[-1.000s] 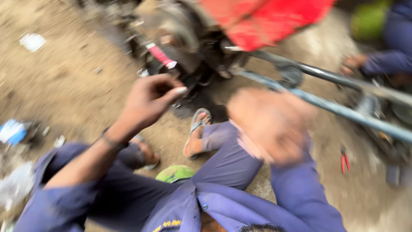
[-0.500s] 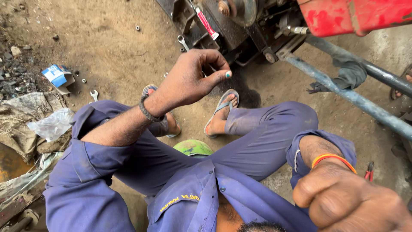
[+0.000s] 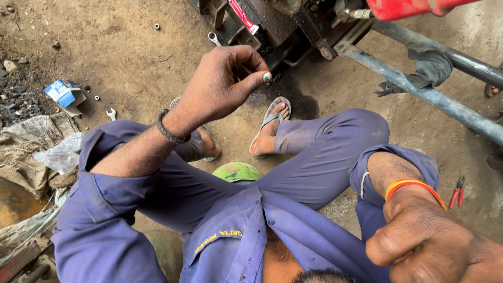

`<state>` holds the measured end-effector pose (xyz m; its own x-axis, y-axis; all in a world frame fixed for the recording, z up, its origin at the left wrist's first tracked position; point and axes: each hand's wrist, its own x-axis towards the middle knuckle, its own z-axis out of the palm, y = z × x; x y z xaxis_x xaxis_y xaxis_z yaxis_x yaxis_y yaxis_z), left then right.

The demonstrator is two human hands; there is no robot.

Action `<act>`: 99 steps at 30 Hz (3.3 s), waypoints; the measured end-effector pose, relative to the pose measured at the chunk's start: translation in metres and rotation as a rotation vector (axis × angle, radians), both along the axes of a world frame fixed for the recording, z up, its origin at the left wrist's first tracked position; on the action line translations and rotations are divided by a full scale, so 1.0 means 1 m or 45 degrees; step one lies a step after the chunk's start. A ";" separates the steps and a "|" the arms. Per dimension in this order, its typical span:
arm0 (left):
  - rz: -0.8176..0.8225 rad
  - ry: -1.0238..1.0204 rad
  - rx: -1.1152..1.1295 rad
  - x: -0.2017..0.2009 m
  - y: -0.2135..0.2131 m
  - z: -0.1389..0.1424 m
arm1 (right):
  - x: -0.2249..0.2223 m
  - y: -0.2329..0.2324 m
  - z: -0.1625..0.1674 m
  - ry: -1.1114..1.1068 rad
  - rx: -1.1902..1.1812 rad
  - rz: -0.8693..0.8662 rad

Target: The person sits on the ground and works on a small red engine, handling a thin wire or string and small metal parts near the belt and pulley area. They repeatedly thread and adjust the wire through components while occasionally reaching for tools on the ground.

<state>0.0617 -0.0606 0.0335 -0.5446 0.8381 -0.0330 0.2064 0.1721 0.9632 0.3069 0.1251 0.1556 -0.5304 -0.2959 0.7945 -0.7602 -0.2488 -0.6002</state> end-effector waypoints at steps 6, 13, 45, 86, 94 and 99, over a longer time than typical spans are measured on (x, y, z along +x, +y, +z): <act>0.002 0.032 0.021 -0.001 -0.001 -0.004 | 0.002 0.006 -0.007 0.032 0.031 0.094; 0.004 0.025 0.010 0.000 -0.002 -0.003 | 0.009 -0.002 -0.004 0.020 0.119 -0.168; 0.016 0.048 0.001 -0.001 -0.001 -0.001 | 0.011 0.002 -0.006 0.079 0.198 -0.177; 0.037 0.726 0.043 0.031 -0.013 0.032 | -0.103 -0.004 -0.109 -1.119 0.079 -0.814; 0.002 0.836 -0.003 0.028 -0.016 0.016 | -0.104 -0.005 -0.110 -1.173 -0.037 -0.686; 0.080 0.183 0.138 0.027 -0.019 0.008 | -0.100 -0.004 -0.105 -1.031 0.083 -0.763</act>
<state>0.0890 -0.0794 0.0413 -0.5888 0.7965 0.1376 0.3352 0.0857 0.9382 0.2070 0.1214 0.0501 -0.9786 0.1665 0.1209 -0.1066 0.0925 -0.9900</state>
